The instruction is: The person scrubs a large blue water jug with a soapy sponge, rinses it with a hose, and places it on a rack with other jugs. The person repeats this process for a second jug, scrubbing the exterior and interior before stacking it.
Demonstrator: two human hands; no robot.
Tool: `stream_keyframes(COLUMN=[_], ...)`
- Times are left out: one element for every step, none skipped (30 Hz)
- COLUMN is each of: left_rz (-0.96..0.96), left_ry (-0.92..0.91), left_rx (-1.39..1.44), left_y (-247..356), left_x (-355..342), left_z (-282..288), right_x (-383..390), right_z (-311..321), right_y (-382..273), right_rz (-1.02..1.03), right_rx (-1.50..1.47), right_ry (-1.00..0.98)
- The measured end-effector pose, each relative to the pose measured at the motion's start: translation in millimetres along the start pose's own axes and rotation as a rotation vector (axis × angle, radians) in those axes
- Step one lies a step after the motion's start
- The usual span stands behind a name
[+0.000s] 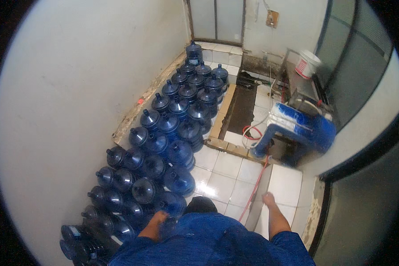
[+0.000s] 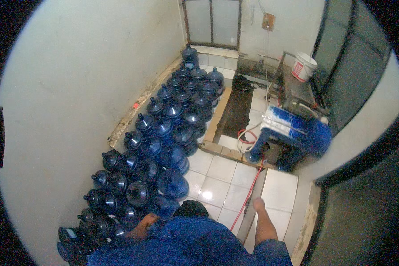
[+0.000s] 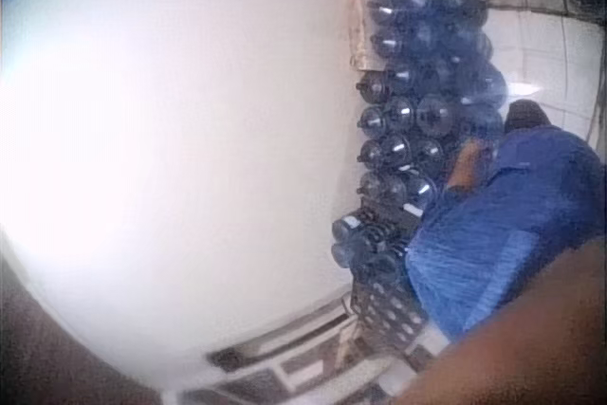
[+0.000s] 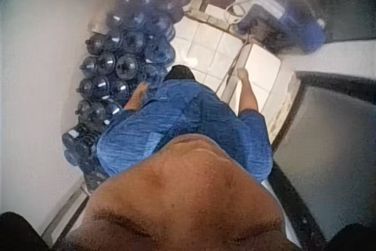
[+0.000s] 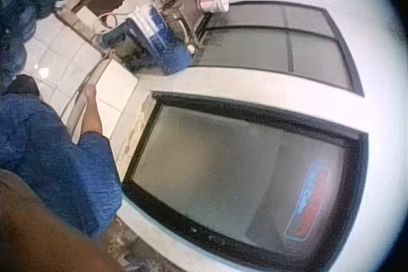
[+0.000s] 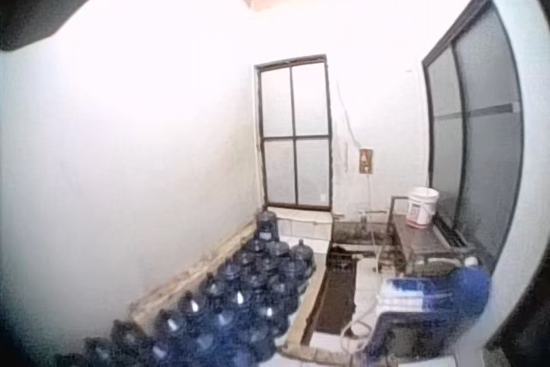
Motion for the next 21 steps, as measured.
stream_keyframes(left_rz=[-0.205,-0.406,-0.208,-0.038,0.060,0.098,0.113,0.095,0.068,0.019,-0.040,-0.112,-0.234,-0.458,-0.311,-0.368,-0.463,-0.413,-0.410,-0.445,-0.479], left_ry=[0.047,0.110,0.041,-0.009,-0.036,-0.074,-0.095,-0.101,-0.109,-0.114,-0.128,-0.037,0.004,0.124,-0.058,0.203,0.009,0.078,0.191,0.157,0.122], left_rx=[-0.139,-0.291,-0.248,-0.182,-0.152,-0.155,-0.159,-0.169,-0.208,-0.273,-0.328,-0.416,-0.557,-0.725,-0.638,-0.497,-0.582,-0.190,-0.122,-0.017,-0.034], left_y=[1,1,-13,-16,-11,6,27,57,95,141,184,228,280,332,445,549,513,672,751,828,903], left_x=[-10,-20,-38,-55,-65,-89,-118,-157,-198,-239,-279,-323,-366,-405,-466,-478,-530,-554,-559,-559,-554], left_z=[8,14,32,44,65,87,110,134,170,212,235,297,337,356,385,440,478,498,534,553,573], right_x=[-54,-104,-146,-181,-202,-219,-240,-266,-292,-318,-330,-350,-358,-348,-376,-407,-396,-439,-467,-497,-526], right_z=[17,35,40,52,67,79,88,101,93,68,52,18,-1,-27,2,22,-30,25,30,41,49], right_y=[-23,-39,-107,-181,-257,-285,-320,-347,-346,-319,-316,-330,-336,-310,-284,-274,-295,-280,-290,-300,-310], right_rz=[0.032,0.053,0.055,0.049,0.014,0.074,0.144,0.218,0.149,0.068,0.466,0.089,0.274,0.451,0.248,-0.011,-0.188,-0.323,-0.381,-0.423,-0.451], right_rx=[-0.088,-0.171,-0.355,-0.520,-0.684,-0.555,-0.424,-0.282,-0.373,-0.470,-0.081,-0.171,0.024,0.234,0.222,0.048,-0.148,-0.198,-0.251,-0.283,-0.298], right_ry=[0.030,0.061,0.007,-0.059,-0.125,-0.097,-0.070,-0.039,-0.087,-0.132,-0.122,-0.356,-0.447,-0.561,-0.603,-0.599,-0.741,-0.608,-0.596,-0.588,-0.586])
Point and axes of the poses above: each hand's wrist, its own x-axis away from the middle knuckle, its own z-axis out of the back of the hand, y = z × x, the point moved 10 cm from there along -x, towards the middle knuckle, and after that the axes turned 3 degrees about -y, right-handed, at the moved point
